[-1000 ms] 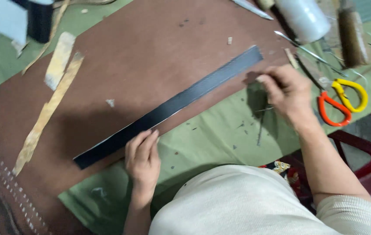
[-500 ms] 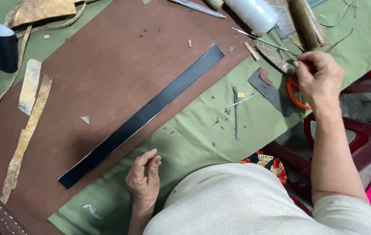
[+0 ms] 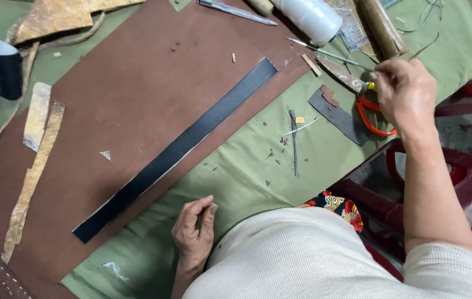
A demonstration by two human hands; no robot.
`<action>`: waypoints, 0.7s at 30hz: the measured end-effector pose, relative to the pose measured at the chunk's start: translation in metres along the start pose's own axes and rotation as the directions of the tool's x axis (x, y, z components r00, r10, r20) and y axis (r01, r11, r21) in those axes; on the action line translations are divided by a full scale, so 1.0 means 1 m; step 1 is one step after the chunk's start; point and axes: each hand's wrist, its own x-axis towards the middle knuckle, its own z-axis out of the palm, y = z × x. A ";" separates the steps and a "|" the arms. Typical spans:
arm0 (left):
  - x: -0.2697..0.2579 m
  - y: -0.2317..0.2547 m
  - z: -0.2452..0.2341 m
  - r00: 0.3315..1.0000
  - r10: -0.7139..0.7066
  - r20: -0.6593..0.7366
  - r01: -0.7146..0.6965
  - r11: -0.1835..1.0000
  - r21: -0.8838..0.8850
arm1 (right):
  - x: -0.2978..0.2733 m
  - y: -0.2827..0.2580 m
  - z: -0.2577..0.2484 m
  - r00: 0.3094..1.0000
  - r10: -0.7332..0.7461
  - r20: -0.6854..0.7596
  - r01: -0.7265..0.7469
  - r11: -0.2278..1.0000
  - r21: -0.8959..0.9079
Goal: A person is seen marking and punching holes into a black leather strip using a hand punch and a wooden mallet on a workshop table.
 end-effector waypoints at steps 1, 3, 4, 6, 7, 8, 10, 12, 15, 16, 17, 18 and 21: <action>-0.001 0.002 -0.001 1.000 -0.015 0.001 0.015 1.000 0.010 | -0.008 -0.009 -0.009 0.999 0.041 0.027 -0.042 0.999 0.009; -0.004 0.000 0.001 0.999 -0.030 0.015 0.030 1.000 -0.005 | -0.023 -0.018 -0.022 0.983 0.149 0.111 -0.150 0.989 -0.002; -0.004 -0.002 0.001 0.999 -0.042 0.016 0.042 0.999 -0.014 | -0.028 -0.024 -0.028 0.952 0.242 0.189 -0.244 0.970 -0.013; -0.003 -0.001 0.004 0.999 -0.036 0.026 0.037 0.999 -0.008 | -0.038 -0.025 -0.036 0.948 0.228 0.222 -0.233 0.972 -0.001; -0.002 -0.001 0.005 0.999 -0.031 0.031 0.031 1.000 -0.003 | -0.042 -0.027 -0.040 0.945 0.207 0.253 -0.217 0.976 0.012; 0.001 -0.001 0.007 0.999 -0.034 0.020 0.034 0.999 0.004 | -0.044 -0.028 -0.036 0.947 0.195 0.254 -0.206 0.978 0.017; 0.006 -0.002 0.008 0.997 0.052 0.060 -0.048 0.997 -0.068 | -0.047 -0.031 -0.028 0.979 0.111 0.170 -0.139 0.977 0.163; 0.014 0.009 0.009 0.997 0.075 0.028 -0.073 0.994 -0.086 | -0.035 -0.052 -0.018 0.987 0.017 0.162 -0.052 0.975 0.216; 0.013 0.014 0.004 0.997 0.082 0.011 -0.081 0.993 -0.090 | -0.015 -0.082 -0.006 0.981 -0.147 0.128 0.105 0.953 0.285; 0.010 0.015 0.003 0.998 0.062 0.024 -0.060 0.995 -0.075 | -0.008 -0.092 -0.003 0.970 -0.218 0.108 0.177 0.937 0.302; 0.007 0.013 0.003 0.998 0.062 0.017 -0.060 0.996 -0.070 | 0.004 -0.099 0.000 0.968 -0.227 0.106 0.185 0.934 0.305; 0.003 0.011 0.003 0.999 0.039 0.001 -0.039 0.996 -0.082 | 0.014 -0.107 0.004 0.950 -0.300 0.090 0.266 0.924 0.276; -0.010 0.004 0.003 1.000 0.014 -0.011 -0.015 0.997 -0.073 | 0.057 -0.122 0.033 0.884 -0.465 -0.049 0.464 0.860 0.211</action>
